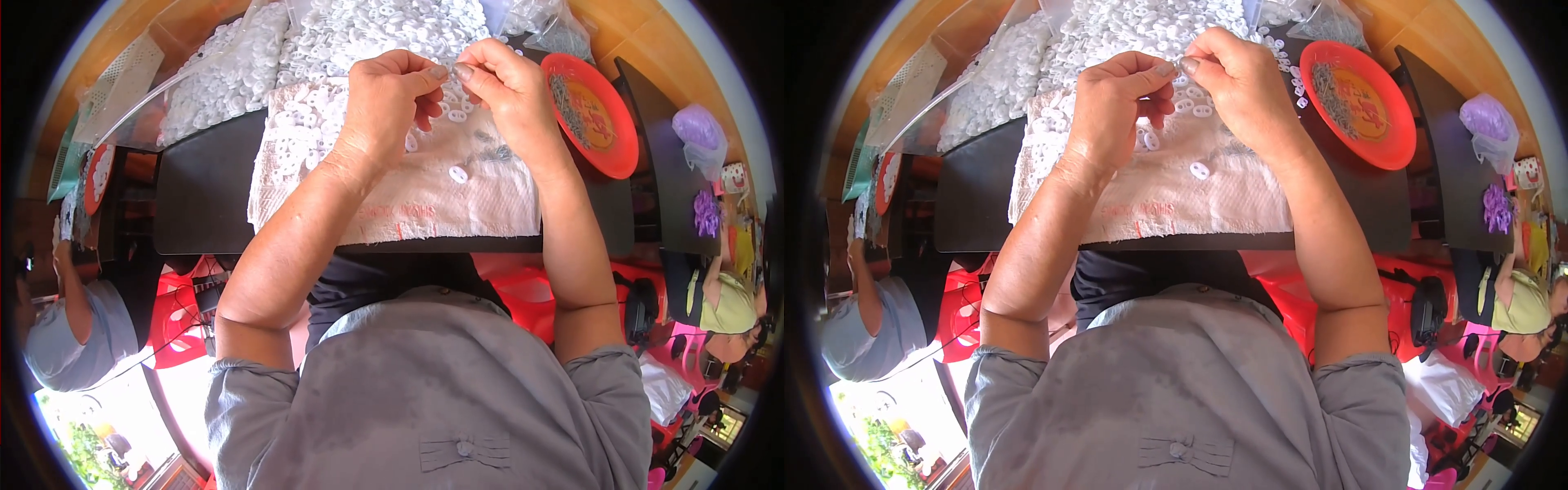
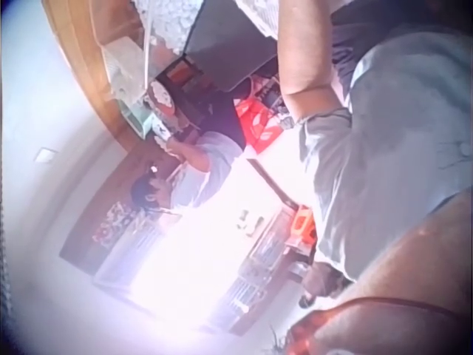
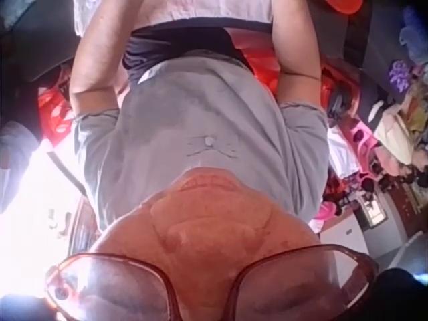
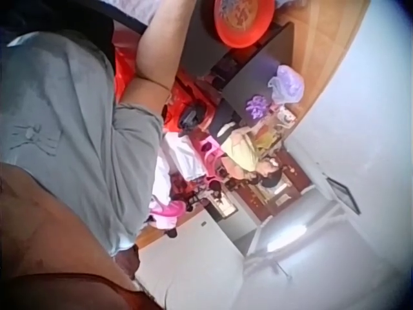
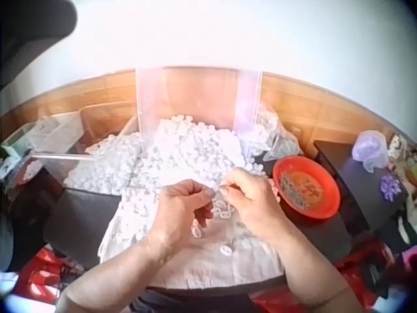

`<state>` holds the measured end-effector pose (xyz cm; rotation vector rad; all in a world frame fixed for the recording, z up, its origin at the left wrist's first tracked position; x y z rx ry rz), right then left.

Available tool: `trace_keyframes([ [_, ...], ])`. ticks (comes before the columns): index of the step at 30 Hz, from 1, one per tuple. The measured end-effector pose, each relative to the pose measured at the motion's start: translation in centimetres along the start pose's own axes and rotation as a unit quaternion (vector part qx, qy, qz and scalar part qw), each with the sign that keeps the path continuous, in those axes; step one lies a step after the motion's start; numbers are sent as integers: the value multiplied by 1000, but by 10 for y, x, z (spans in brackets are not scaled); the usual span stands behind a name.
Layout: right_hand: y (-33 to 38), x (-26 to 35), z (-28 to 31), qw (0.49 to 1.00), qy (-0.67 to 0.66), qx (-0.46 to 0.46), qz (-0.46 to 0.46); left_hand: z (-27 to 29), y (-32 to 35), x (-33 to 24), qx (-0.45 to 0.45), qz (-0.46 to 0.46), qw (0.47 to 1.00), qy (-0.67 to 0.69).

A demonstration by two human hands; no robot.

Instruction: Sorting and inspecting small white plastic components at a workbench.

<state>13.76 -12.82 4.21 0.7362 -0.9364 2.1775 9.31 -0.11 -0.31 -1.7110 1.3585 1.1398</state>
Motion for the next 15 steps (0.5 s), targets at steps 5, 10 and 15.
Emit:
trace_keyframes([
  [5,8,-7,-13,994,-74,10,-77,2,2,2,-19,-19,999,-44],
  [10,5,-1,-18,990,-120,-18,-69,2,3,-2,-43,-43,998,-28],
  [15,5,-1,-23,975,-210,-28,-70,3,2,1,-42,-42,997,58],
])
Point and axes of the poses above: each hand's wrist, its own y-axis away from the middle knuckle, its own z-axis out of the back of the hand, x = y × z, the point moved 9 cm from there along -y, towards the middle knuckle, and after that the axes turned 9 degrees about y, right-handed, at the moved point
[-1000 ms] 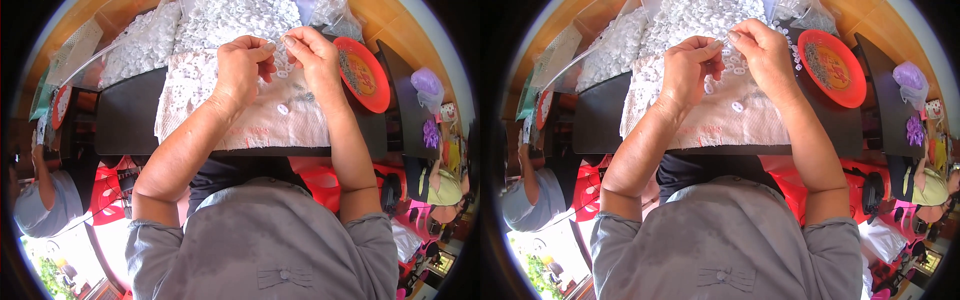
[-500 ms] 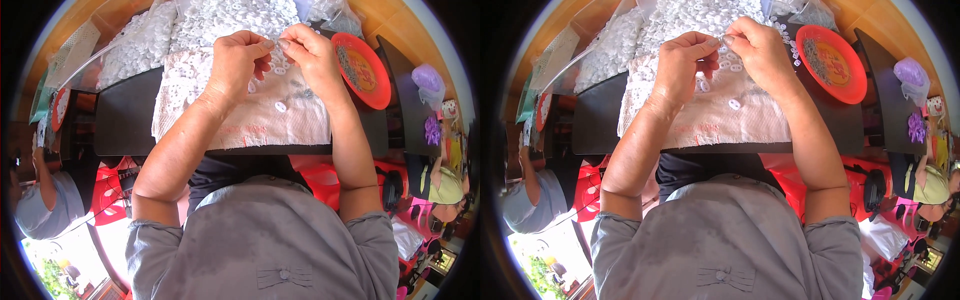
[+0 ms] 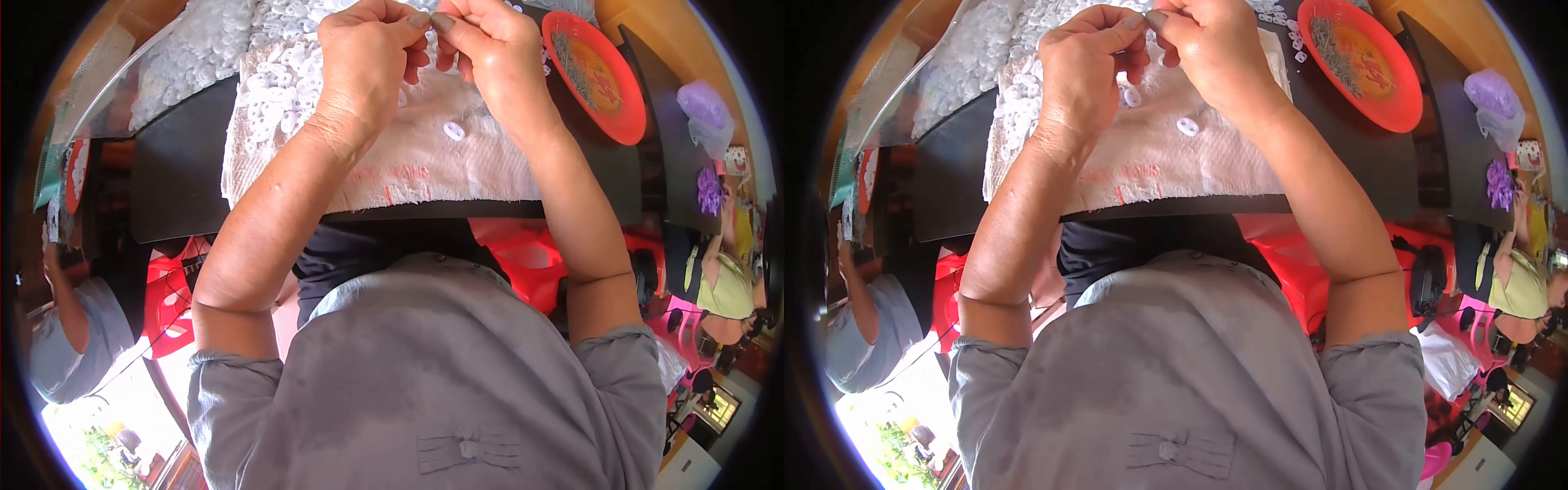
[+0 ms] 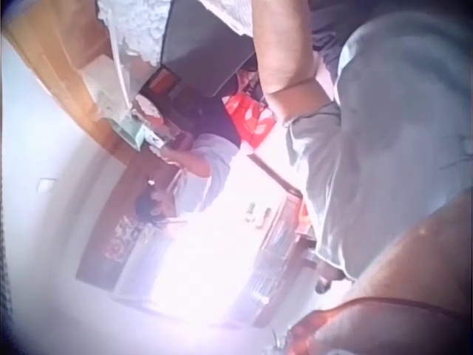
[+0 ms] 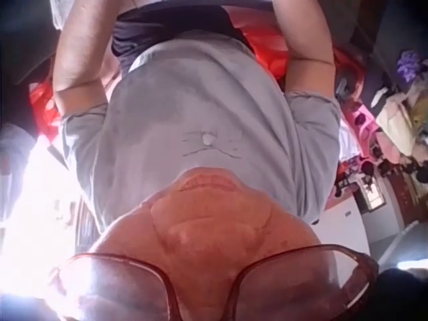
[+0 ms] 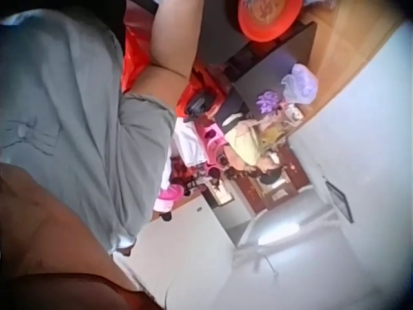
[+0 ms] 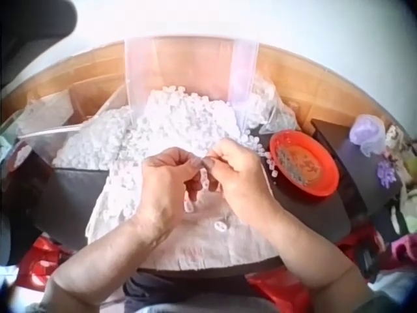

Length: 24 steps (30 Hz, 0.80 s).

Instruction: Sorting and inspecting small white plastic components at a workbench.

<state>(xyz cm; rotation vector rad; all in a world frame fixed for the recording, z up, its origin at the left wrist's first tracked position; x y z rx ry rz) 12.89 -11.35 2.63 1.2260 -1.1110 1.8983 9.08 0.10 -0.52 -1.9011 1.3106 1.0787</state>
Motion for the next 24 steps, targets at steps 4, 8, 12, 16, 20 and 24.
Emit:
trace_keyframes([
  [4,-3,-8,3,993,-66,-24,-99,5,-8,4,-5,-20,1000,9],
  [8,5,37,25,954,294,7,51,10,-12,0,-1,-46,998,39],
  [12,35,39,1,880,444,150,80,12,-10,-4,-22,-18,999,29],
  [16,56,20,-12,856,482,168,76,11,-13,6,-15,12,999,26],
  [20,61,5,-20,842,492,221,8,10,-14,9,-3,10,1000,26],
  [24,63,2,-16,859,470,196,56,9,-13,9,-2,15,1000,23],
])
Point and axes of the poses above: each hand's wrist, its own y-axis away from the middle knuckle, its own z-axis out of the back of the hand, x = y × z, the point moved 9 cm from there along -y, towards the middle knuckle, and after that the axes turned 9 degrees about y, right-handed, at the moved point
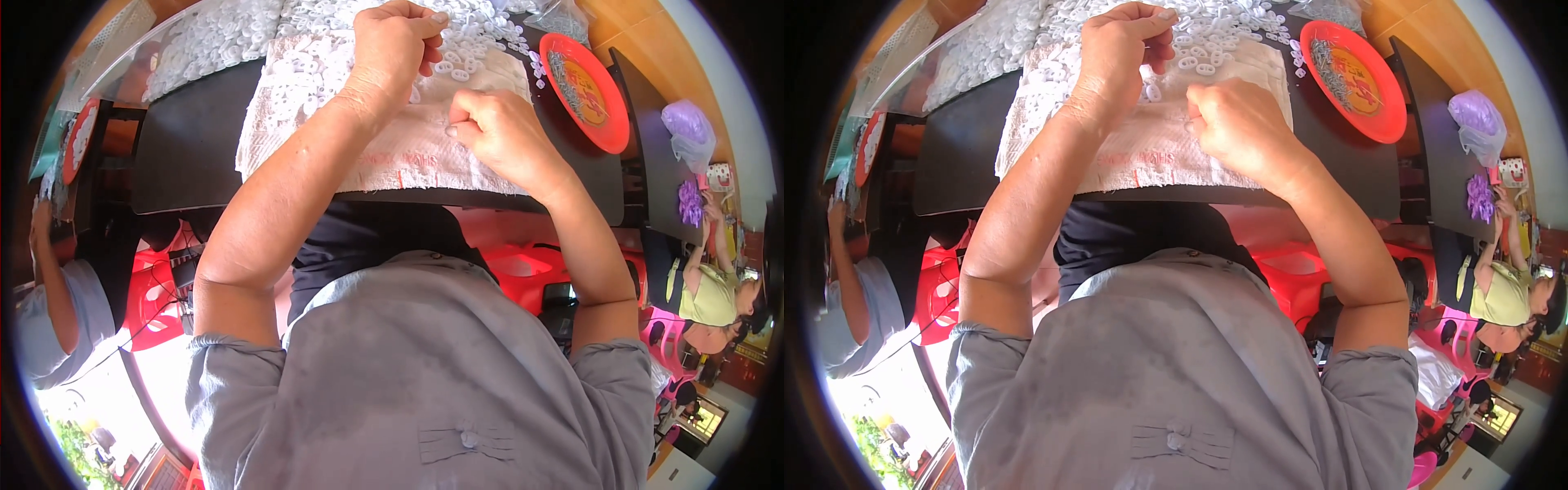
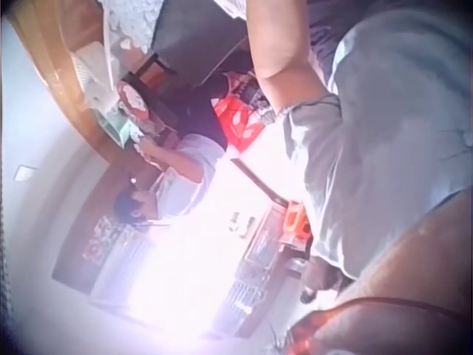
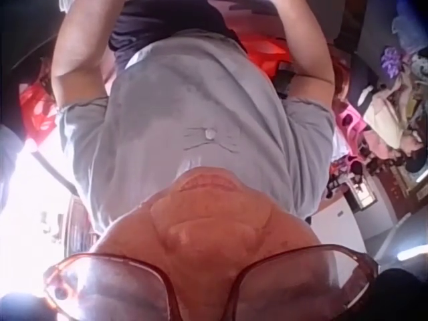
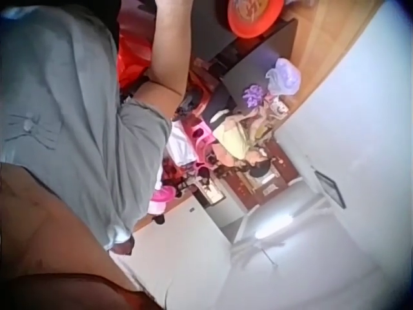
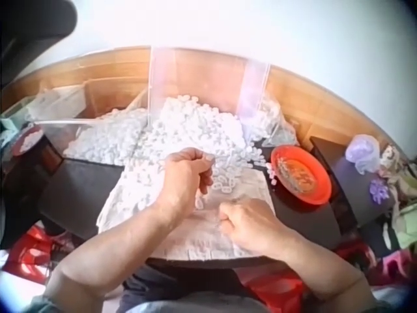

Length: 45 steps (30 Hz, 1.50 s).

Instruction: Sorting and inspecting small white plastic components at a workbench.

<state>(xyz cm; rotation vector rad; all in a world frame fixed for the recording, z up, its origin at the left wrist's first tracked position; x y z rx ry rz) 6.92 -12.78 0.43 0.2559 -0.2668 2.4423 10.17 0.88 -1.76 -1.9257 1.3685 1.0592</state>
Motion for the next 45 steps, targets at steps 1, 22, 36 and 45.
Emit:
trace_keyframes([
  [1,2,-2,4,999,-12,-28,9,-1,0,0,0,-2,1000,-5],
  [22,-18,-53,41,882,-441,-111,-128,-12,13,-6,19,-23,998,-47],
  [36,-50,-58,29,830,-506,-154,-181,-7,12,-9,-16,-16,998,-53],
  [45,-49,-59,27,821,-522,-159,-170,-11,15,-10,-16,-34,997,-67],
])
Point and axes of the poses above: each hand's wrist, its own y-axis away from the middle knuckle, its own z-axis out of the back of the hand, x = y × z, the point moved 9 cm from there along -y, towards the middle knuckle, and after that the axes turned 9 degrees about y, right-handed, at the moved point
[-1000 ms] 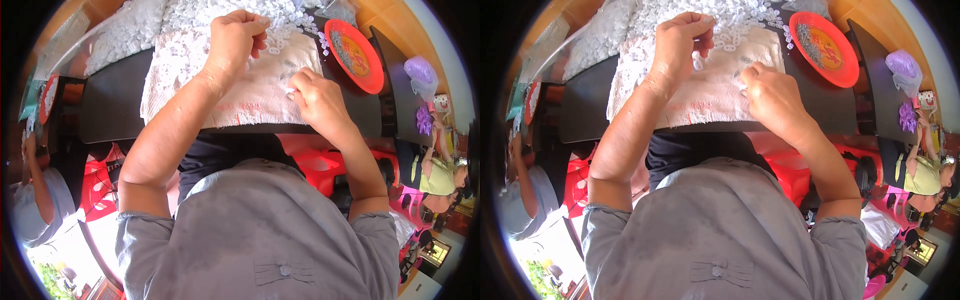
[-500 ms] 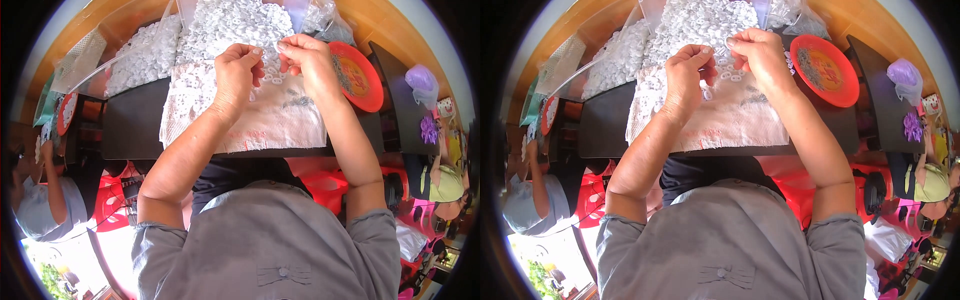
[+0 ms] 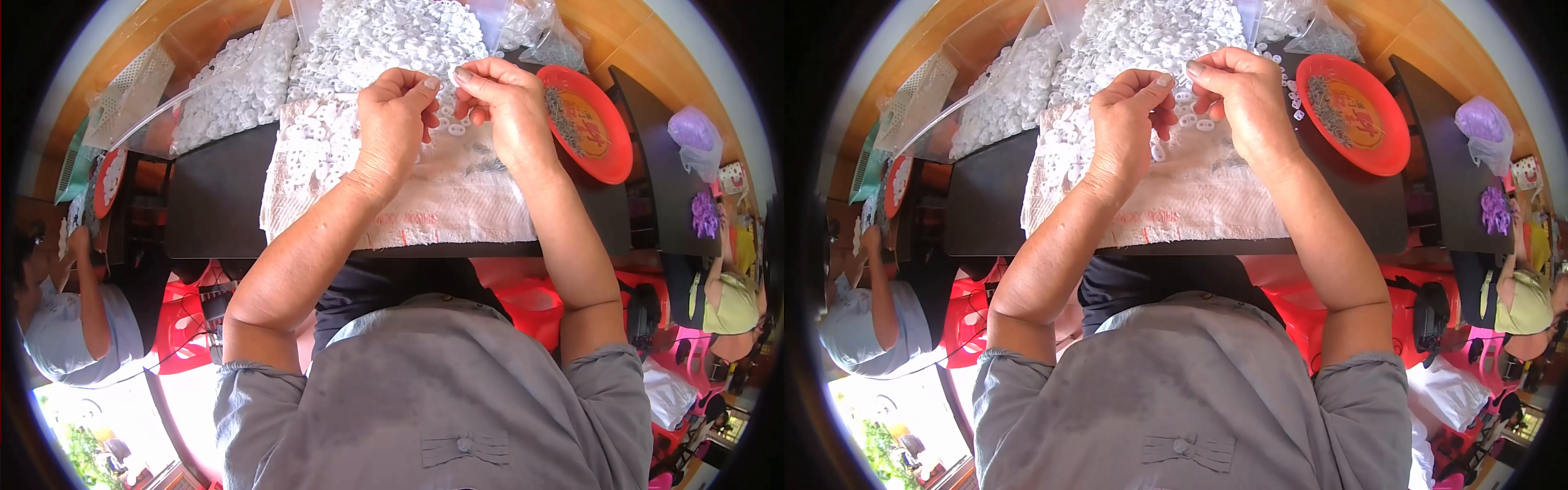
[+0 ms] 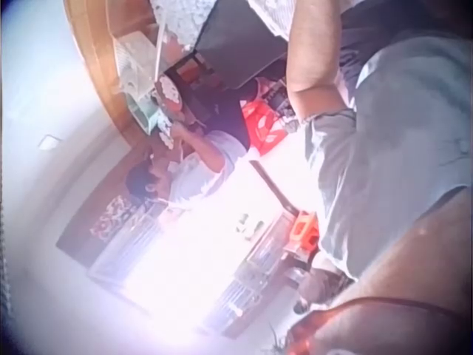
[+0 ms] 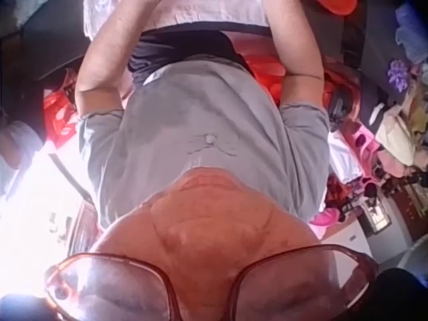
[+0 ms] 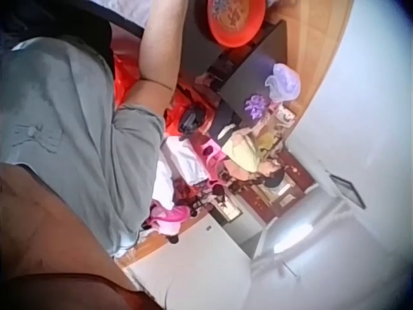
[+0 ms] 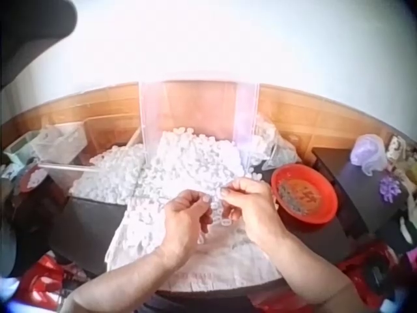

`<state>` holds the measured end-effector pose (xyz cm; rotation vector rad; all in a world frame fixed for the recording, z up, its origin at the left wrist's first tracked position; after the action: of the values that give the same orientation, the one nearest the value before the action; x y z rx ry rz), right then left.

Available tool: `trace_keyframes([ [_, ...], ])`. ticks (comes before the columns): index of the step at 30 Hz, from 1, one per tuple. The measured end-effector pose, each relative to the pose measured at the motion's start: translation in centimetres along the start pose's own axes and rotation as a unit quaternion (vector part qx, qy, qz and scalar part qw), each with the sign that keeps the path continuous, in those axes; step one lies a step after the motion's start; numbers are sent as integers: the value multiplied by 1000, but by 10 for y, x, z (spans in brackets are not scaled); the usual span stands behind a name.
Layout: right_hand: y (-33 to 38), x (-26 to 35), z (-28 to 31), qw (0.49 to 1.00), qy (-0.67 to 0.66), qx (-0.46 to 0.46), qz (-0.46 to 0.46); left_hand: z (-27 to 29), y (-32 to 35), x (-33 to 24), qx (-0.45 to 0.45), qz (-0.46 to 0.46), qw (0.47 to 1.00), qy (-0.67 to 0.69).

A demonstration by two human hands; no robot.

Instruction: Sorting and inspecting small white plastic components at a workbench.

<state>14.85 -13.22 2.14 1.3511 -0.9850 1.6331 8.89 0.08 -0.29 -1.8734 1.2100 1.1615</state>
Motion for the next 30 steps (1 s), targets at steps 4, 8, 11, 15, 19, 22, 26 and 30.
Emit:
trace_keyframes([
  [4,2,0,-1,1000,-6,-3,11,3,0,2,-7,-3,1000,1],
  [8,2,4,-1,999,-28,-2,29,-2,2,-1,-5,-5,1000,-13],
  [11,2,3,-4,999,-16,8,27,-2,2,-1,-5,-15,999,-29],
  [15,-1,-1,0,999,-43,25,7,-2,2,-1,7,-13,1000,-2],
  [19,-2,-1,9,998,-56,-4,13,-5,3,-2,7,-16,1000,-1],
  [22,0,-1,4,999,-42,3,11,-3,3,-2,8,-18,1000,-1],
  [26,1,1,3,999,-27,3,25,-5,5,-3,7,-22,1000,-13],
  [30,3,-1,2,1000,-27,-4,12,-4,7,-4,0,-24,999,-26],
])
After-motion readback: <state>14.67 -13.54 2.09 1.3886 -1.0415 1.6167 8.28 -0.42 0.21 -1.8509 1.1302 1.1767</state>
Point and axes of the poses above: each hand's wrist, its own y-axis away from the middle knuckle, its own z-axis out of the back of the hand, x = y × z, the point moved 9 cm from there along -y, towards the middle knuckle, and after that the axes turned 9 degrees about y, right-handed, at the moved point
